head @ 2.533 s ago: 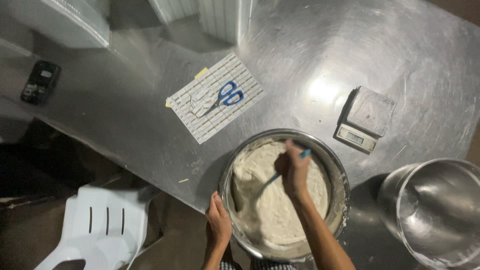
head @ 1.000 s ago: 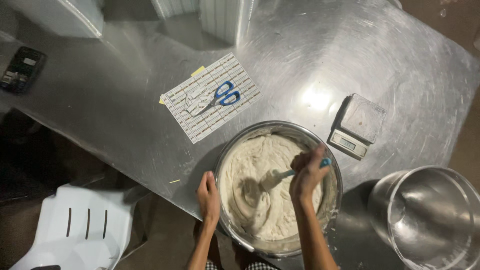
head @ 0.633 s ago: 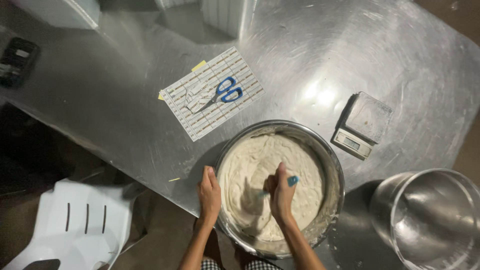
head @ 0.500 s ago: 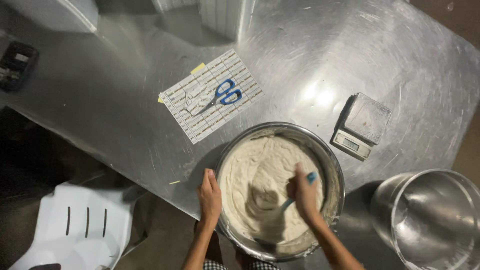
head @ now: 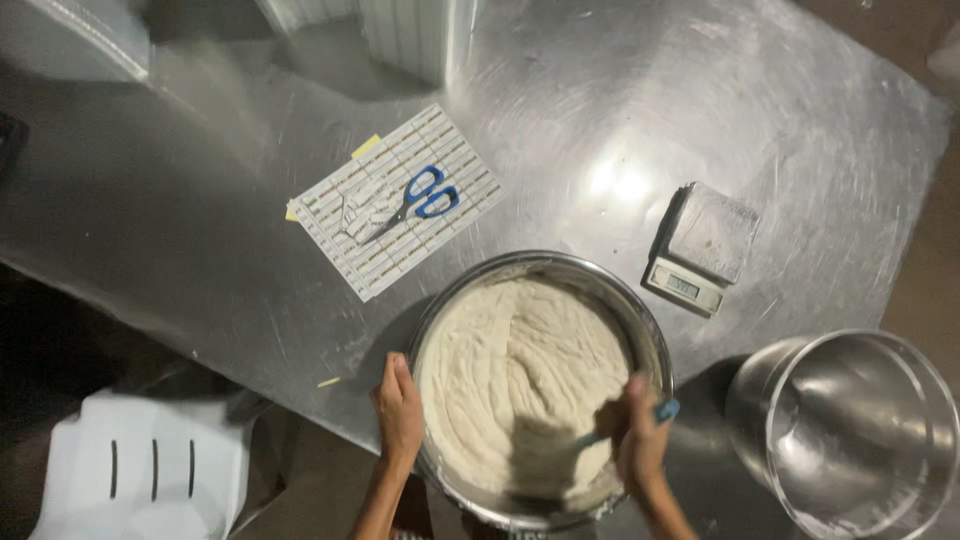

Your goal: The person stirs a large quantity of dough in a metal bowl using a blue spatula. The person repeatedly folds and scrapes the sides of the bowl to incorporate the mixture. A second person briefly walks past in the background.

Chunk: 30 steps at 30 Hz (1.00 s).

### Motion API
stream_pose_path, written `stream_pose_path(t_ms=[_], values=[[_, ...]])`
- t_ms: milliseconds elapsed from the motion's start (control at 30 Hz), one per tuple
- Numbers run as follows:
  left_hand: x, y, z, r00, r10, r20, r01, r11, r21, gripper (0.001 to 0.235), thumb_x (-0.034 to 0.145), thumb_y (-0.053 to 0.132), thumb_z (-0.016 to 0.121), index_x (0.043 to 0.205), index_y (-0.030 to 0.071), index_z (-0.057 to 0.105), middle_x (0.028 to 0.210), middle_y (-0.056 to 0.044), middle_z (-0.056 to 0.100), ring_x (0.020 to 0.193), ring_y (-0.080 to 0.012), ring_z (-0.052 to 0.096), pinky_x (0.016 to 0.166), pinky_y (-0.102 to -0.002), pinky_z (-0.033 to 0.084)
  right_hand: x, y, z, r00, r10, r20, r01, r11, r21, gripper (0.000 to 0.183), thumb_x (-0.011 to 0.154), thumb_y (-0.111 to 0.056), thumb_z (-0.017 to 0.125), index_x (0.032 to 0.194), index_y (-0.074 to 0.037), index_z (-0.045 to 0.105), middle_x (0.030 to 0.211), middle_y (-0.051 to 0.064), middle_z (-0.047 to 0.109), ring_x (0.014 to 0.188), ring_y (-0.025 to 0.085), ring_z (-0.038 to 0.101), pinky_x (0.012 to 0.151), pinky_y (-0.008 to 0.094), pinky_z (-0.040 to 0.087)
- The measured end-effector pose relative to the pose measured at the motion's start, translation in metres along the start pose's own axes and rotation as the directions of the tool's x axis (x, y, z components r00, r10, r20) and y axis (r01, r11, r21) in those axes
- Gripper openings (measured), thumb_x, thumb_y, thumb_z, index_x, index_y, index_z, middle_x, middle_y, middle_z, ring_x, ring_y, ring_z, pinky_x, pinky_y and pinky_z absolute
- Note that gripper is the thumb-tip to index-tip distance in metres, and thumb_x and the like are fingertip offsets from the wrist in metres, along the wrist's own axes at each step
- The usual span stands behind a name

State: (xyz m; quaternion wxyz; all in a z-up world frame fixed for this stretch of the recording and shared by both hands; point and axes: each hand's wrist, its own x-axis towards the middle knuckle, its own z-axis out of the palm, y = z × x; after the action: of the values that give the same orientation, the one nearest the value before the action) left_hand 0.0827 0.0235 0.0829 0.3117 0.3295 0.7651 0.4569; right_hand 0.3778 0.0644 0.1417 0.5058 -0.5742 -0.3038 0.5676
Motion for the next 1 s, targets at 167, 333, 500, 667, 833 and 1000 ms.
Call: stream_pose_path(t_ms=[167,333,500,667,833,1000], values=[[0.010,0.000,0.002,1.000,-0.011,0.022,0.011,1.000,0.001,0.039,0.110,0.031,0.036,0.094,-0.001,0.048,0.067,-0.020,0.040,0.059,-0.0344,0.040,0.058,-0.047,0.039,0.055,-0.055,0.030,0.934,-0.353,0.052,0.332,0.914,0.235,0.055,0.111,-0.039,0.059,0.065,-0.022,0.032,0.054,-0.009,0.024,0.046,0.008,0.019,0.047,0.031,0.019],[0.040,-0.003,0.005,0.983,0.115,0.143,-0.127,0.989,0.080,0.039,0.111,0.034,0.034,0.101,0.000,0.051,0.078,-0.025,0.054,0.071,-0.0474,0.051,0.063,-0.053,0.040,0.068,-0.016,0.155,0.953,-0.237,-0.187,0.293,0.878,0.380,0.041,0.105,-0.036,0.052,0.069,-0.018,0.041,0.049,-0.005,0.033,0.041,0.013,0.026,0.040,0.034,0.020],[0.050,-0.001,0.004,0.976,0.051,0.209,-0.082,0.987,0.140,0.039,0.109,0.036,0.035,0.101,0.002,0.053,0.074,-0.027,0.056,0.073,-0.0508,0.055,0.064,-0.056,0.039,0.016,0.045,0.092,0.924,0.211,0.319,-0.261,0.958,0.121,0.053,0.107,-0.040,0.056,0.062,-0.019,0.035,0.053,-0.006,0.029,0.044,0.009,0.024,0.043,0.031,0.020],[0.057,-0.007,0.004,0.949,0.251,0.192,-0.272,0.958,0.094,0.038,0.113,0.032,0.035,0.097,0.001,0.051,0.071,-0.023,0.055,0.063,-0.0467,0.052,0.066,-0.052,0.041,0.071,-0.043,0.050,0.978,-0.185,0.096,0.174,0.978,0.113,0.045,0.105,-0.039,0.057,0.068,-0.023,0.038,0.053,-0.007,0.029,0.043,0.008,0.026,0.043,0.030,0.022],[0.056,-0.010,0.009,0.963,0.223,0.152,-0.237,0.968,0.081,0.037,0.112,0.031,0.036,0.099,0.001,0.053,0.071,-0.024,0.053,0.062,-0.0467,0.049,0.059,-0.050,0.040,0.078,0.006,0.166,0.974,-0.224,-0.045,0.229,0.947,0.226,0.053,0.108,-0.047,0.052,0.065,-0.019,0.039,0.052,-0.004,0.036,0.044,0.012,0.035,0.045,0.031,0.030],[0.048,-0.006,0.003,0.968,-0.016,0.250,-0.030,0.983,0.181,0.041,0.111,0.037,0.035,0.098,0.001,0.051,0.074,-0.027,0.048,0.068,-0.0476,0.048,0.065,-0.053,0.040,0.022,0.039,0.094,0.902,0.333,0.276,-0.295,0.940,-0.171,0.052,0.103,-0.043,0.057,0.062,-0.017,0.038,0.051,-0.005,0.033,0.043,0.010,0.029,0.042,0.031,0.021]])
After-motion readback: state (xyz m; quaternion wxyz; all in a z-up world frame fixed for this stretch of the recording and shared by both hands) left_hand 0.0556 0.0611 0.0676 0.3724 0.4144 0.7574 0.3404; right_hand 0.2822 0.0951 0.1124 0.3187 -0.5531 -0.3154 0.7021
